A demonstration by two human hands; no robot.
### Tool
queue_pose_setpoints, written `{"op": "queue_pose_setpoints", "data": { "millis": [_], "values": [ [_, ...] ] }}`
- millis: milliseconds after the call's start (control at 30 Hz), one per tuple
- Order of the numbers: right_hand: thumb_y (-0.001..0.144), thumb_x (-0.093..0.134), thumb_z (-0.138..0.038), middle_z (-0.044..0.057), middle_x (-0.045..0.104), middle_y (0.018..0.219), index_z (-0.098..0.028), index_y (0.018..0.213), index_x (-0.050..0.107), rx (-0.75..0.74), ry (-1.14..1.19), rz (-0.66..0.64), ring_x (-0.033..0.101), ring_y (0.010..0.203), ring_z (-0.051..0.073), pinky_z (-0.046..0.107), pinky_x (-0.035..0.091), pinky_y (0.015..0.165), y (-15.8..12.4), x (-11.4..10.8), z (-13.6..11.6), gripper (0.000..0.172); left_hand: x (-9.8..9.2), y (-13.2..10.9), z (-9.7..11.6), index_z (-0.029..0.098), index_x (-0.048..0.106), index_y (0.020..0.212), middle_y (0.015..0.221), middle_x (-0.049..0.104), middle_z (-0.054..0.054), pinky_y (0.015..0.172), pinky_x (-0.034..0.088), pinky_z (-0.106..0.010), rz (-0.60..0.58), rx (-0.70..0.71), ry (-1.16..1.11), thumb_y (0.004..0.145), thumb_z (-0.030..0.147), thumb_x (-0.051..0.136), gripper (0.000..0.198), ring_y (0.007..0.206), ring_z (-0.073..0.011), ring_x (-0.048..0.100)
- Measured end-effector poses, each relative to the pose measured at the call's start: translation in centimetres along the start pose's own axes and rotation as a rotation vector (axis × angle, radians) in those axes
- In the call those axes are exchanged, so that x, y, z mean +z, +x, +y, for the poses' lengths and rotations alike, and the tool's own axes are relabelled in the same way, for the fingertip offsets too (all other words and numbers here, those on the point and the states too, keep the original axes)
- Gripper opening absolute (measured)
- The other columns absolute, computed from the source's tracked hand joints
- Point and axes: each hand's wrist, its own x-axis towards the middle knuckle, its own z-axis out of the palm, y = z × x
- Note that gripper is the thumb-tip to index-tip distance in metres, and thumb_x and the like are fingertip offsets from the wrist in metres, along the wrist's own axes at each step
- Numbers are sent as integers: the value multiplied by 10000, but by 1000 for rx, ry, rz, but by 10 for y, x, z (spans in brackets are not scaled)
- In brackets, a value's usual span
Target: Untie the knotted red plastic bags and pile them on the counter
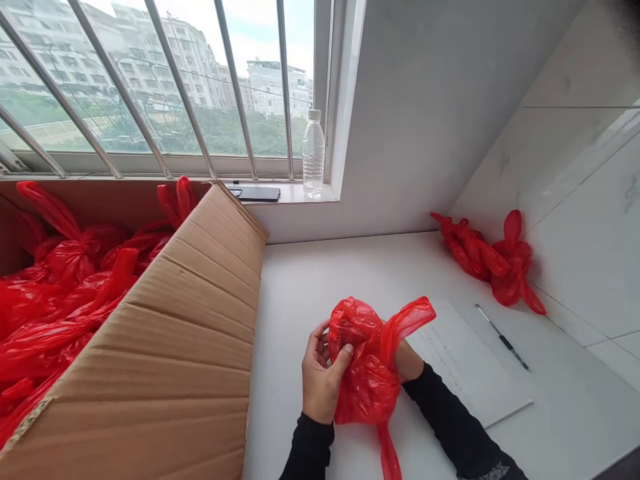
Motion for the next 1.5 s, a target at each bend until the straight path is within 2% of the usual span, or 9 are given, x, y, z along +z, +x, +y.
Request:
{"op": "queue_pose_setpoints", "data": {
  "millis": [233, 300, 433, 533, 700, 900, 1100, 1233, 1500],
  "values": [
    [854, 653, -326, 92, 730, 943, -216, 979, 726, -5, 54, 59, 687, 874, 301, 459, 533, 832, 1, -7, 4, 182, 3, 0, -1, 198, 466, 1313, 1139, 655, -124, 922, 517, -399, -9, -41, -17, 751, 321, 761, 647, 1048, -257, 646],
    [855, 652, -362, 95, 735, 957, -218, 965, 725, -2, 72, 90, 688, 874, 296, 442, 540, 811, 1, -10, 9, 195, 5, -1, 1, 205, 484, 1302, 1149, 646, -117, 909, 521, -385, 29, -25, -18, 747, 320, 762, 631, 1046, -254, 646],
    [919, 448, -604, 88, 735, 996, -229, 1014, 716, -81, 145, 182, 676, 939, 278, 425, 520, 881, -1, -15, 17, 470, 9, -3, 8, 225, 522, 1263, 1153, 631, -82, 919, 504, -340, 186, 65, -4, 721, 307, 779, 605, 1042, -227, 637],
    [894, 404, -690, 99, 731, 1014, -218, 1061, 703, -112, 85, 206, 661, 1003, 295, 429, 516, 889, -4, -13, 19, 583, 11, -3, 13, 216, 519, 1261, 1200, 616, -93, 960, 481, -363, 219, 95, -22, 726, 298, 774, 598, 1084, -243, 621],
    [845, 621, -566, 94, 730, 1043, -219, 1108, 698, -133, -158, 212, 664, 1000, 303, 448, 511, 895, -5, -5, 16, 442, 10, -4, 11, 219, 497, 1298, 1269, 612, -114, 998, 465, -391, 132, 45, -28, 766, 305, 748, 594, 1177, -275, 584],
    [866, 662, -401, 80, 729, 1041, -219, 1130, 696, -165, -185, 290, 669, 971, 291, 458, 513, 905, -6, -7, 15, 322, 9, -6, 8, 238, 406, 1399, 1286, 624, -121, 1013, 470, -414, -38, -30, -129, 848, 314, 669, 614, 1223, -288, 567],
    [861, 672, -381, 60, 731, 963, -222, 1061, 714, -177, -177, 323, 668, 912, 278, 439, 522, 858, -7, -10, 17, 259, 8, -3, 6, 216, 498, 1341, 1337, 595, -128, 1034, 450, -405, 21, 21, -122, 808, 319, 711, 583, 1263, -303, 531],
    [845, 689, -385, 54, 737, 900, -216, 990, 729, -175, -199, 327, 673, 849, 276, 416, 530, 788, -9, -8, 15, 227, 5, -1, 4, 192, 563, 1252, 1246, 651, -128, 990, 473, -402, 21, 14, -106, 796, 318, 723, 499, 1169, -294, 597],
    [902, 568, -519, 63, 747, 875, -210, 1135, 687, -78, -83, 358, 691, 861, 291, 408, 529, 784, -11, -5, 9, 405, 8, -2, 6, 173, 655, 1117, 1127, 706, -113, 950, 482, -370, 64, -21, -118, 791, 351, 724, 377, 1073, -273, 644]
  ]
}}
